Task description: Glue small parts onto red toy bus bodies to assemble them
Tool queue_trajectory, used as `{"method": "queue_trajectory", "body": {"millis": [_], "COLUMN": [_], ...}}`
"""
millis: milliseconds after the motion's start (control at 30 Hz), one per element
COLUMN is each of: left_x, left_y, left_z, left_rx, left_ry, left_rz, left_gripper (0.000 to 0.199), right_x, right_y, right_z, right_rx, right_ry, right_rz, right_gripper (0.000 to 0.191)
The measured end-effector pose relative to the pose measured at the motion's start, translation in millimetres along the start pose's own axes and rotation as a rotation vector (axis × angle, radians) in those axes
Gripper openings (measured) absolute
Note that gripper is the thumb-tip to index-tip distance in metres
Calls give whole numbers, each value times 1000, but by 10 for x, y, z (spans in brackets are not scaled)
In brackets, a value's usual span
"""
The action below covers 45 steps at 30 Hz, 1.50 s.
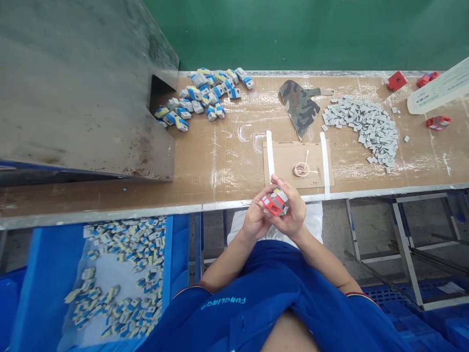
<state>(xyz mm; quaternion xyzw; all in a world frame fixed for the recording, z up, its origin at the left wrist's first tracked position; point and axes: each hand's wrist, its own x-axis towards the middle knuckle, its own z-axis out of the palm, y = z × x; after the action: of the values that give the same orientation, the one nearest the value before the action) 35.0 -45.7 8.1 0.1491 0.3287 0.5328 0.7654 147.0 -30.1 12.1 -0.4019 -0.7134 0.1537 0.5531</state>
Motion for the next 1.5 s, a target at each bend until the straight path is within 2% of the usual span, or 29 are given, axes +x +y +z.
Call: {"method": "queue_trajectory", "body": {"millis": [433, 667, 833, 1000, 1300, 1500], "left_x": [-8, -11, -15, -10, 44, 20], "left_y": [31, 8, -6, 24, 36, 48], "left_z": [29, -7, 7, 27, 57, 35], "left_rx": [-3, 9, 15, -4, -33, 29], "left_ry": [-7, -10, 4, 17, -37, -52], "left_rz": [-29, -50, -83, -102, -59, 7], "left_gripper": [59, 69, 66, 64, 59, 60], "right_x": [36, 75, 113, 131, 118, 93], "right_y": [-19, -24, -27, -7, 29, 16], "right_z": [-1, -9, -25, -10, -42, -53], "right_rx": [-49, -125, -132, -92, -119, 1], "right_ry": [5, 38, 67, 80, 51, 65], "right_rz": [-35, -72, -84, -90, -80, -63], "right_gripper": [73, 63, 56, 57, 63, 67]}}
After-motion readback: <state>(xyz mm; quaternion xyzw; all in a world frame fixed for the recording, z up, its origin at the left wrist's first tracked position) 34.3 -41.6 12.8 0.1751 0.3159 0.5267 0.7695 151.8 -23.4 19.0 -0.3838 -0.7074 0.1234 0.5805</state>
